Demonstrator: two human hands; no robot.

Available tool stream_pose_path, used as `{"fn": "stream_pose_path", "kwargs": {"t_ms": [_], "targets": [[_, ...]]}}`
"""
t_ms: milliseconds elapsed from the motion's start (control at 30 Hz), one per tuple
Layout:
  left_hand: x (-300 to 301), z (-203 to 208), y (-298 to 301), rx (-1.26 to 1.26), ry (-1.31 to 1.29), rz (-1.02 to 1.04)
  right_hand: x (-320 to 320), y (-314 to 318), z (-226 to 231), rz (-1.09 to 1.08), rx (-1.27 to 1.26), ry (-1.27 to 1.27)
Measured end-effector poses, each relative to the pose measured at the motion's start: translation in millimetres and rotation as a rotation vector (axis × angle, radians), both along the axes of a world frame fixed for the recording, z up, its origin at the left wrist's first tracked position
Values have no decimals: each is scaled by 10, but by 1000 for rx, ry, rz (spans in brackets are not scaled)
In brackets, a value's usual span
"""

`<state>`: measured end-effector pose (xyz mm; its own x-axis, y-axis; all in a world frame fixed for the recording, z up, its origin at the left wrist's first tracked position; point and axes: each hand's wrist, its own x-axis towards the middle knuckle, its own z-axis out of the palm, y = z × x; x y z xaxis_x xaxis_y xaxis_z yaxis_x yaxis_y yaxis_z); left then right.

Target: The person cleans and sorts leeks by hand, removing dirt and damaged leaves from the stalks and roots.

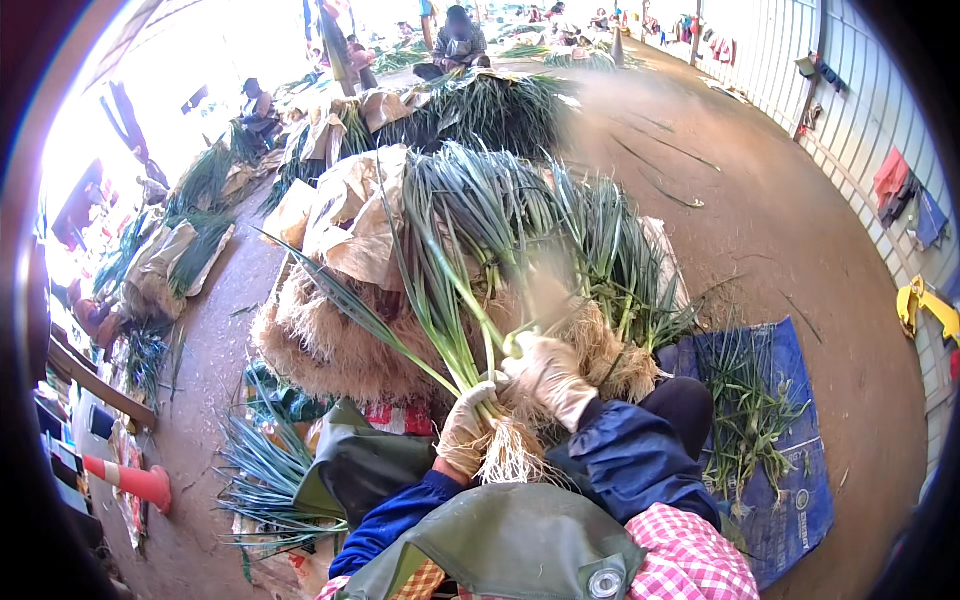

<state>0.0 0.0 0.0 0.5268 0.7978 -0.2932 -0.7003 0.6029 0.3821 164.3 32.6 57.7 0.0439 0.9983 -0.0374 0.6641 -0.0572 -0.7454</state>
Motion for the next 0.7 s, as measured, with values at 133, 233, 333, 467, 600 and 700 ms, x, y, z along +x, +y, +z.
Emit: {"fn": "stream_pose_path", "kwargs": {"t_ms": [133, 233, 333, 467, 600, 700], "targets": [[-23, -187, -79, -111, 121, 97, -395, -107, -25, 108, 54, -98], [-126, -583, -53, -187, 107, 188, -605, -151, -51, 210, -45, -1], [96, -392, 11, -66, 258, 73, -360, 95, -730, 113, -128, 1138], [-116, -294, -11, 24, 226, 70, 35, 128, -176, -43, 74, 1449], [16, -167, 29, -21, 276, 58, 593, 44, -261, -260, 221, 928], [70, -176, 33, 34, 326, 46, 587, -41, -635, -123, 135, 600]]}}
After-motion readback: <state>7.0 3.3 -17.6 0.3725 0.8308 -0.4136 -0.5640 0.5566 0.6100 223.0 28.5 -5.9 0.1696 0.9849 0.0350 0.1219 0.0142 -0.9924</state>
